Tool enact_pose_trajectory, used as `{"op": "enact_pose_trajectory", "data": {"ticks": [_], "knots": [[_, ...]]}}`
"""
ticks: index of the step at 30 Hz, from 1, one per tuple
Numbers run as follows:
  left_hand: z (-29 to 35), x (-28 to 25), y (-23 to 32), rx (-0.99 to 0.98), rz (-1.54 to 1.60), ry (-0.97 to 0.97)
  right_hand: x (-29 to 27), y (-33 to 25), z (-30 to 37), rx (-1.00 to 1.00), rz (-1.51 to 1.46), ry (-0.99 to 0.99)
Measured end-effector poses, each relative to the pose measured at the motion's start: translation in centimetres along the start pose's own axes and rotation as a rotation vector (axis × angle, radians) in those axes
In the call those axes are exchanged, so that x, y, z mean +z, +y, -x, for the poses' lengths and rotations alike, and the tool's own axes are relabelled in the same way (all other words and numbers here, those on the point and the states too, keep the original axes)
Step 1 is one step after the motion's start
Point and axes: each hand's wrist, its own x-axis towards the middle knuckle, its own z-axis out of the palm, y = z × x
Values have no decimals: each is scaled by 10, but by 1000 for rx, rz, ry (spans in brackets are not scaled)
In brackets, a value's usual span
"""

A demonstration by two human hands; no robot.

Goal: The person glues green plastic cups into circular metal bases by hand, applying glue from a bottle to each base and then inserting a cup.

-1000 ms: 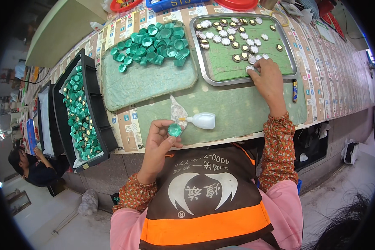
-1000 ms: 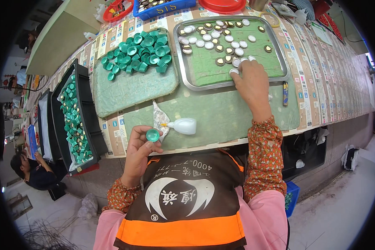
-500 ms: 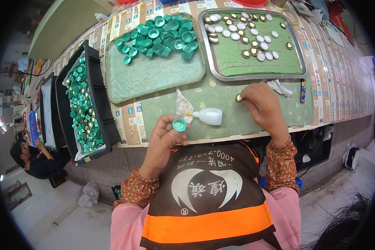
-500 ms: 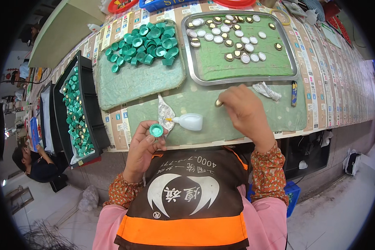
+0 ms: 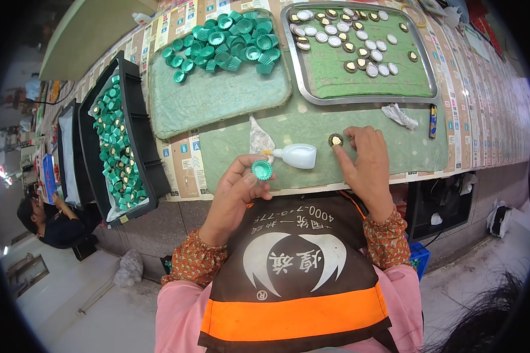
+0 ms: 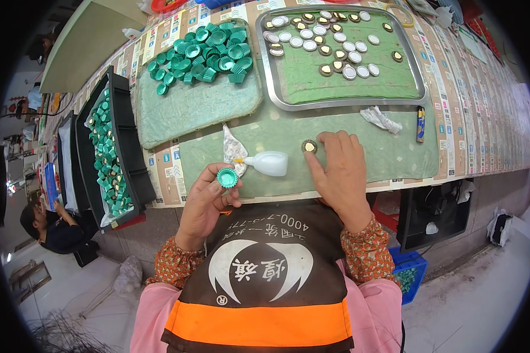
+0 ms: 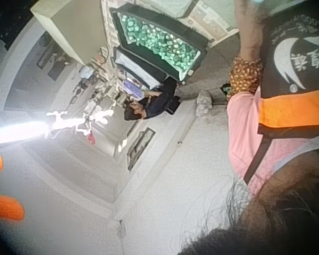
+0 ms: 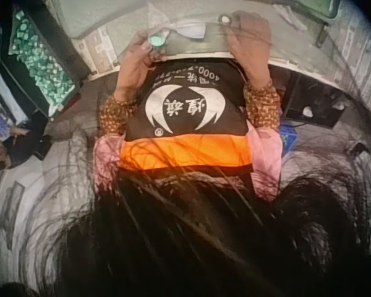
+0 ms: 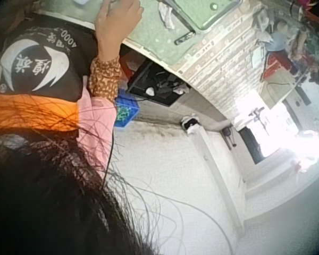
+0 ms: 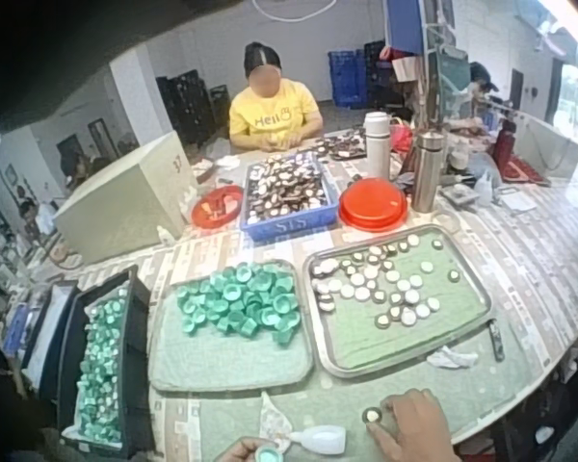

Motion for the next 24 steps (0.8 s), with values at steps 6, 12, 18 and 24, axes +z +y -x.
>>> {"op": "enact_pose_trajectory", "data": {"ticks": [6,12,18,24], "knots": [[2,0,2,21,4,10,13,-6,2,-43,155,25],[4,-5,-3,-7,80,-7,2,-13,-1,-130,39,-1],[4,-4,0,-90,133,-54,-12,-55,-3,-256,-329,-145],[5,-8,-6,-80,180,-105,-3,-85,-3,-363,-396,-199]]}}
